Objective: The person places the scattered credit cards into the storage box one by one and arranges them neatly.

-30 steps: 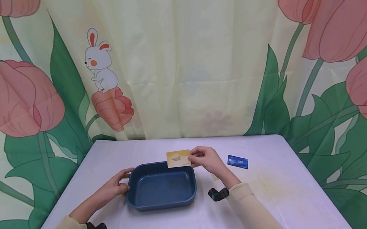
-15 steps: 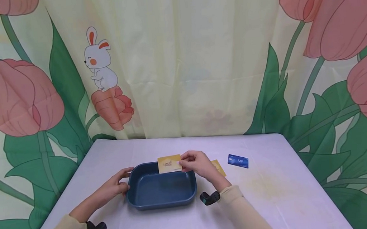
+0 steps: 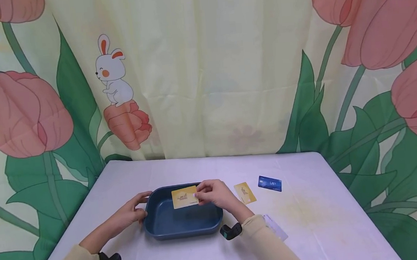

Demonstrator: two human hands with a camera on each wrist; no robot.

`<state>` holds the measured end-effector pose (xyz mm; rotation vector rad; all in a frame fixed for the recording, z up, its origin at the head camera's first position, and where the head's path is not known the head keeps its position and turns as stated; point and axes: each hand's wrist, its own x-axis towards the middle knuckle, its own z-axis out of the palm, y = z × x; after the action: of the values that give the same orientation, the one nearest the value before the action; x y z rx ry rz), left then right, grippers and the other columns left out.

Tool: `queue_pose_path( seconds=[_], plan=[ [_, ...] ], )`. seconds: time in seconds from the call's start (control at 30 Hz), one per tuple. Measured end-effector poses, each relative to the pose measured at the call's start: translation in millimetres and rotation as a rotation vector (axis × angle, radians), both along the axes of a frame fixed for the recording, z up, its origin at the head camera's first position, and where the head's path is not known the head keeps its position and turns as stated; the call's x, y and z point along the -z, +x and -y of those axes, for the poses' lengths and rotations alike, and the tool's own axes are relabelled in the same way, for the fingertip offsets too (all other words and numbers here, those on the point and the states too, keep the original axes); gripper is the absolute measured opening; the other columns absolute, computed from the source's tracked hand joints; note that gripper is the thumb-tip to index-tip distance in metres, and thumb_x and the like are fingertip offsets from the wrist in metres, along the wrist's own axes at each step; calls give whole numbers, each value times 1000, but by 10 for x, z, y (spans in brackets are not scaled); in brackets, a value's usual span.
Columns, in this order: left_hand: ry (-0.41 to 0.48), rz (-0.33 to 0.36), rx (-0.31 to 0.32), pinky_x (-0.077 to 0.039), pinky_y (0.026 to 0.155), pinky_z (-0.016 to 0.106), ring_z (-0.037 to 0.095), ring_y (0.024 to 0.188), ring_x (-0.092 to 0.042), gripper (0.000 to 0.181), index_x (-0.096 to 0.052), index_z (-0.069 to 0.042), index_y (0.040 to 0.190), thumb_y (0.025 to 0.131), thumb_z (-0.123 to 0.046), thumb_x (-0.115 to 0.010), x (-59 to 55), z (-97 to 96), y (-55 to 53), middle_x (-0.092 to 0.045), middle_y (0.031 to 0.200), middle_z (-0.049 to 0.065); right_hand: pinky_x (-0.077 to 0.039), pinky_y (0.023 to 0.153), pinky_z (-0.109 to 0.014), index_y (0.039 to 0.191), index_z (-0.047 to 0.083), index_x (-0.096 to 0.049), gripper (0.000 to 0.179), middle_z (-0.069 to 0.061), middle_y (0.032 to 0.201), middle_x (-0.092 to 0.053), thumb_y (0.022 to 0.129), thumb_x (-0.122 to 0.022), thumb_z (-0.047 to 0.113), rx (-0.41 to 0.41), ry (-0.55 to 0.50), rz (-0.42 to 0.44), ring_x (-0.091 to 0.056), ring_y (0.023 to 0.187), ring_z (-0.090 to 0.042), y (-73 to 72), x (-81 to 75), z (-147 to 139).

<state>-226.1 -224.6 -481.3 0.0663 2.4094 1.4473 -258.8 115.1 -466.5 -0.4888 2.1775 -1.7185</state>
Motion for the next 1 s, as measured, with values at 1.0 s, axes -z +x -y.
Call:
queue_pose_path(
  seconds=[1.0],
  plan=[
    [-12, 5, -21, -54, 83, 39, 23, 90, -63, 74, -36, -13, 158, 89, -5, -61, -6, -18, 9, -42, 156, 23, -62, 72, -39, 106, -1, -68, 16, -10, 93, -77, 94, -72, 8, -50, 102, 4, -71, 70, -14, 224, 196, 526]
  ],
)
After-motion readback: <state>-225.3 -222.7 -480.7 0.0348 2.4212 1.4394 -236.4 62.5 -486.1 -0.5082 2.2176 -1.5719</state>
